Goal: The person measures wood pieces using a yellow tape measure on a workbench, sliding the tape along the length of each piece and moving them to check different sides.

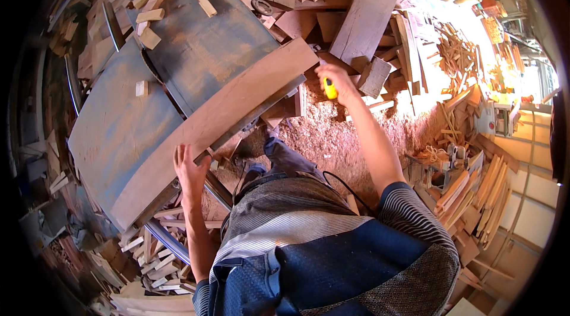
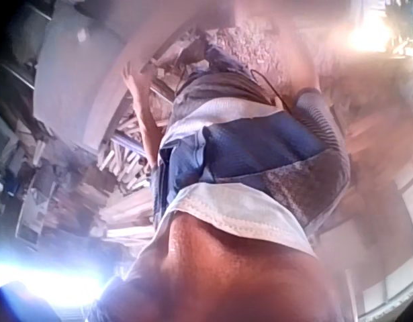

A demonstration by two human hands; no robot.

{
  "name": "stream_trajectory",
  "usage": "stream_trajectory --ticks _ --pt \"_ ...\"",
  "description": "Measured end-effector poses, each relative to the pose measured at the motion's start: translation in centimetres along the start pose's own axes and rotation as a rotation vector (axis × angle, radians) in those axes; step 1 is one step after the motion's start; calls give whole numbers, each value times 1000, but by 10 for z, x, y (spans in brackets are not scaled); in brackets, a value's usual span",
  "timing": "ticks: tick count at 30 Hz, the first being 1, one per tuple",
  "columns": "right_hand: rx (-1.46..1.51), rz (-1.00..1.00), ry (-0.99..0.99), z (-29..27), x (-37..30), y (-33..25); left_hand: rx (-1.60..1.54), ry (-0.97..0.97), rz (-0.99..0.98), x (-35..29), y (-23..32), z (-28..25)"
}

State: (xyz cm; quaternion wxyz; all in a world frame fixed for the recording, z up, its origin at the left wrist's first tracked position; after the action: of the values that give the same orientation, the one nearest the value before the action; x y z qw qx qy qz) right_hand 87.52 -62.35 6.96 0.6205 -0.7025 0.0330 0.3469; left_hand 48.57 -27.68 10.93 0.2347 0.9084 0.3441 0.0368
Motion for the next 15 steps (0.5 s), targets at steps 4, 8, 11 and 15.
stream_trajectory --ticks 4,8,11,15 --pt "-78 -149 182 -45 75 5 80 -23 -85 -2 -35 -5" --pt "-37 137 97 -29 97 25 114 -34 -117 -11 -48 -6" --pt "0 230 83 -35 109 40 146 -37 -83 -10 -44 -2" --pt "-108 183 67 -32 119 23 224 -71 -35 -2 -42 -1"
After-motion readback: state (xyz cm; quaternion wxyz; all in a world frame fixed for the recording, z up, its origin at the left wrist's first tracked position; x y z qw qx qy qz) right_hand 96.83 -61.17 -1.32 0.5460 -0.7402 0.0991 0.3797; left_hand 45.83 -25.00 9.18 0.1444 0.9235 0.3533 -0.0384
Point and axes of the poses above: each hand's wrist, its own x-axis towards the middle knuckle, its own z-axis out of the palm, y = z × x, the point moved 7 cm from there along x, towards the middle knuckle, and after that the axes turned 6 degrees about -z, right-handed, at the moved point
